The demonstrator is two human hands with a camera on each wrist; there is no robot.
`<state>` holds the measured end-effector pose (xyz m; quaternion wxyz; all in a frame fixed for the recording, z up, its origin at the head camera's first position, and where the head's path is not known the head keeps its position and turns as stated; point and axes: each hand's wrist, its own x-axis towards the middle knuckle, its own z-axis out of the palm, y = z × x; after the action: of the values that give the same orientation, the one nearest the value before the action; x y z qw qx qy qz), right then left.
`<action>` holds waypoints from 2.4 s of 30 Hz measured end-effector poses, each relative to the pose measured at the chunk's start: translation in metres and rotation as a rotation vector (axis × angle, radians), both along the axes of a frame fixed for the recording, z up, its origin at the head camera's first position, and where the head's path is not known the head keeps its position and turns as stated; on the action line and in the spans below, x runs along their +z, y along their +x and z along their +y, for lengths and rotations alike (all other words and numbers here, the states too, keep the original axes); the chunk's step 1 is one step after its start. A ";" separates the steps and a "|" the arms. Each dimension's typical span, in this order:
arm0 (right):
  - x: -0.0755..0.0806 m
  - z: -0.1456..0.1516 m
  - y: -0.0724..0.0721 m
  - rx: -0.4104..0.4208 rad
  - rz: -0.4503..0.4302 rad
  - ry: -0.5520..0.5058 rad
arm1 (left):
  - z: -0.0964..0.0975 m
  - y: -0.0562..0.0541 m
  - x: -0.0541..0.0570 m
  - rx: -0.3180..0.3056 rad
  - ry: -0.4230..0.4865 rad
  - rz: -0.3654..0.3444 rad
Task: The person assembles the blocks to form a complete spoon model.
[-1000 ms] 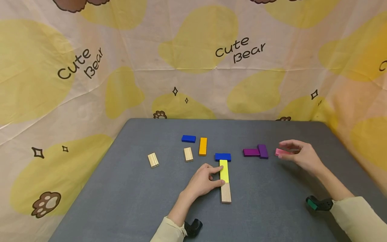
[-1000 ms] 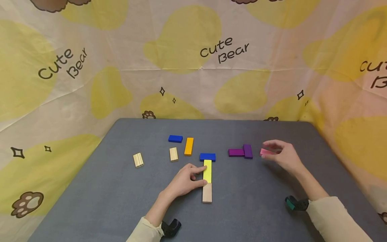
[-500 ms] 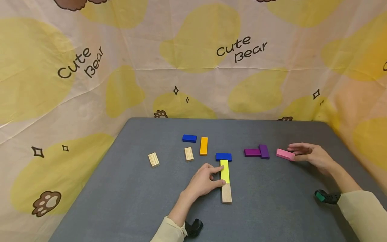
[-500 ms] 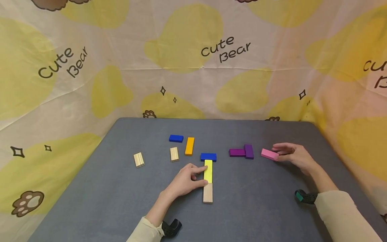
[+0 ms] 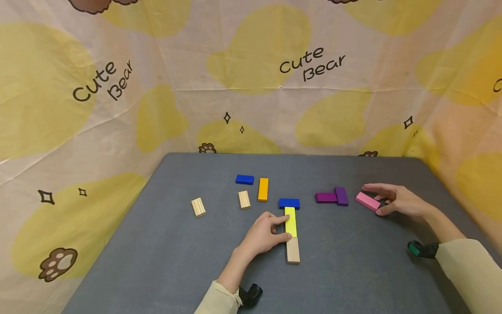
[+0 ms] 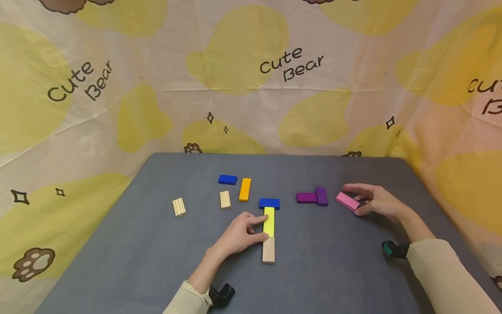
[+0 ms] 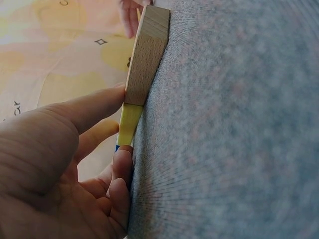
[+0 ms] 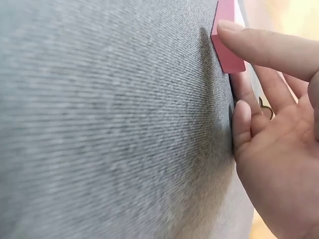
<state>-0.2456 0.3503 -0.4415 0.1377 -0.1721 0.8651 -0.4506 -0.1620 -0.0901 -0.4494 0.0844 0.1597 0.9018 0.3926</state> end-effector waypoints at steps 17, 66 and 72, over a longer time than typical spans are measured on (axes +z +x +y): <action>0.000 0.003 -0.021 0.214 -0.111 -0.069 | -0.002 -0.001 0.000 -0.013 0.025 0.013; 0.004 -0.026 0.037 -0.100 -0.087 -0.168 | 0.001 -0.003 -0.003 -0.014 0.012 0.000; 0.016 -0.063 0.071 -0.192 -0.057 -0.113 | 0.000 -0.003 -0.001 -0.017 0.012 0.005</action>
<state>-0.1750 0.2873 -0.4251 0.1086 -0.0832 0.8465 -0.5145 -0.1654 -0.0906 -0.4508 0.0846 0.1688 0.8982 0.3970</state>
